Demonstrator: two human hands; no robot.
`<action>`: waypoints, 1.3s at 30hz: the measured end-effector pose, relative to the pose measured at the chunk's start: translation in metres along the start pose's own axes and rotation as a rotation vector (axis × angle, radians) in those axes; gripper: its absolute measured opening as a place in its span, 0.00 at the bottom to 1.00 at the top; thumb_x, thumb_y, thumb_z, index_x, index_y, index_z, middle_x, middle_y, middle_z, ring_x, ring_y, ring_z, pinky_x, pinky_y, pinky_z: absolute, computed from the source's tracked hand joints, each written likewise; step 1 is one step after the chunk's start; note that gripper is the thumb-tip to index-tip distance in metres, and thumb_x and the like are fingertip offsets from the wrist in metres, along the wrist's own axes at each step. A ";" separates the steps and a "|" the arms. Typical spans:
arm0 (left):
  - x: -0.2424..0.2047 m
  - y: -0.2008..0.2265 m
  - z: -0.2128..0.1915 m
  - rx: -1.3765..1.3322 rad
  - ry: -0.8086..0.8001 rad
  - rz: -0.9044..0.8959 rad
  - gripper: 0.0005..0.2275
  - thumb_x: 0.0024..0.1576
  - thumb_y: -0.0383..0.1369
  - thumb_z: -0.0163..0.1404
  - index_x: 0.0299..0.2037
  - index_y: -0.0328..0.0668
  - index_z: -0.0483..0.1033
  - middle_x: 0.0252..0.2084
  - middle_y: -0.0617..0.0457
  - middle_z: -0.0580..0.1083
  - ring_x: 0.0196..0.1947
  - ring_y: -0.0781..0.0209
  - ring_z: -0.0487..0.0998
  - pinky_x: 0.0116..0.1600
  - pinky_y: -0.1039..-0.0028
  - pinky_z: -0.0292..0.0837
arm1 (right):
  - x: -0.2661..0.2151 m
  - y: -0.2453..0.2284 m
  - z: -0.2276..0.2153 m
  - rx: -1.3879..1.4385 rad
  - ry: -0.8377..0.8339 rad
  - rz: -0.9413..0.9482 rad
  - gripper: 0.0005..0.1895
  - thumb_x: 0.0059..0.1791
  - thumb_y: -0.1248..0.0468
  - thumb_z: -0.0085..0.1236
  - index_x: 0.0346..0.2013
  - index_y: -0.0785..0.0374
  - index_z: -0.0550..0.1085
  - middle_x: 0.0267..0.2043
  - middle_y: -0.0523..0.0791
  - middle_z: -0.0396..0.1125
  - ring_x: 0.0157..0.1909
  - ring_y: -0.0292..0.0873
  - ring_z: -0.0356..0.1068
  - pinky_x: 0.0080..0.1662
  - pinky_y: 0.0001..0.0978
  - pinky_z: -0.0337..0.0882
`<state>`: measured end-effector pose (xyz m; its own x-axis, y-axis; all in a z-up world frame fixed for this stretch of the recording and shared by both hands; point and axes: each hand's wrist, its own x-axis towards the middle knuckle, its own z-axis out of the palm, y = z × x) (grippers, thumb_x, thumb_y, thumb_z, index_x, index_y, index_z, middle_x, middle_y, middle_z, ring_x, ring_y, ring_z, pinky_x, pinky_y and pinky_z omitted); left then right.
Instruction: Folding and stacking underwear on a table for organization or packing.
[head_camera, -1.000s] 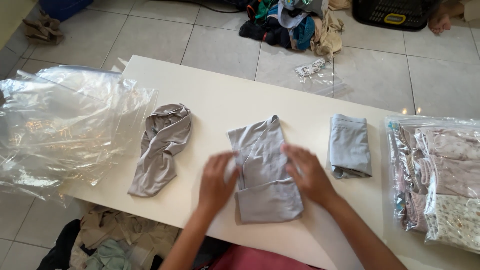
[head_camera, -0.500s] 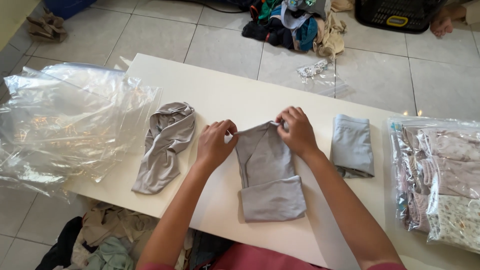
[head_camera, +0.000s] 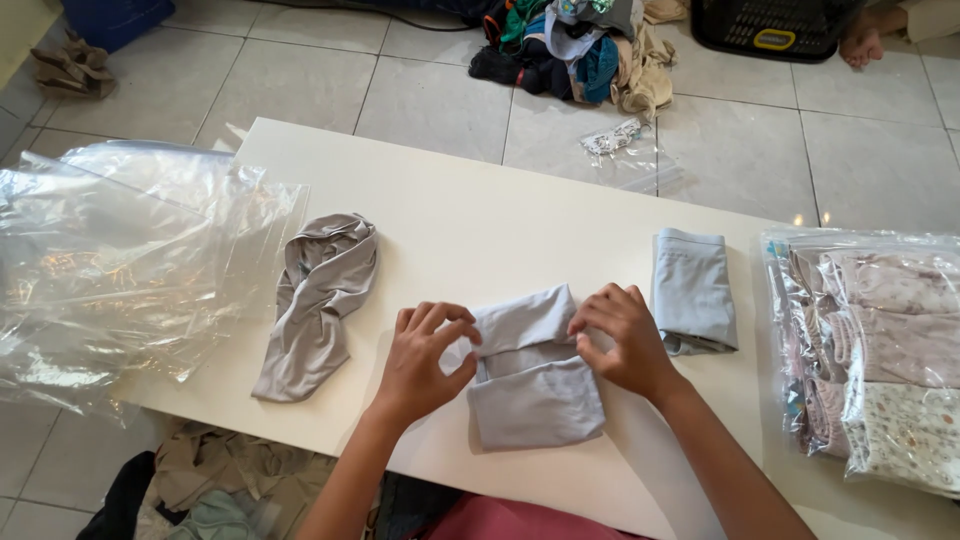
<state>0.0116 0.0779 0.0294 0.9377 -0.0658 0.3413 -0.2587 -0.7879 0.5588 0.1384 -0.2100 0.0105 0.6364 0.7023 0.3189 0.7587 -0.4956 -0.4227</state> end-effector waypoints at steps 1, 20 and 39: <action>0.003 0.000 0.001 -0.021 0.028 -0.006 0.07 0.48 0.32 0.62 0.36 0.56 0.80 0.42 0.59 0.76 0.49 0.58 0.74 0.58 0.61 0.64 | 0.002 0.000 -0.001 0.000 -0.004 0.008 0.03 0.42 0.60 0.60 0.29 0.46 0.76 0.32 0.33 0.69 0.41 0.39 0.66 0.48 0.33 0.63; 0.030 -0.013 0.010 0.132 -0.292 -0.194 0.11 0.52 0.39 0.59 0.43 0.52 0.76 0.46 0.56 0.67 0.51 0.57 0.68 0.54 0.64 0.61 | 0.040 0.015 0.010 -0.074 -0.329 0.249 0.23 0.39 0.53 0.68 0.46 0.55 0.75 0.54 0.44 0.63 0.57 0.52 0.67 0.56 0.50 0.69; -0.064 0.059 0.000 0.014 0.125 0.359 0.12 0.51 0.16 0.45 0.32 0.48 0.73 0.34 0.62 0.76 0.38 0.61 0.77 0.51 0.66 0.62 | -0.094 -0.072 -0.013 -0.034 0.102 -0.077 0.16 0.39 0.82 0.44 0.31 0.57 0.67 0.60 0.38 0.73 0.65 0.48 0.71 0.53 0.43 0.63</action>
<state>-0.0635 0.0358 0.0404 0.7522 -0.2648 0.6034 -0.5618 -0.7363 0.3772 0.0254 -0.2474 0.0222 0.5853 0.6845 0.4345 0.8093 -0.4602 -0.3652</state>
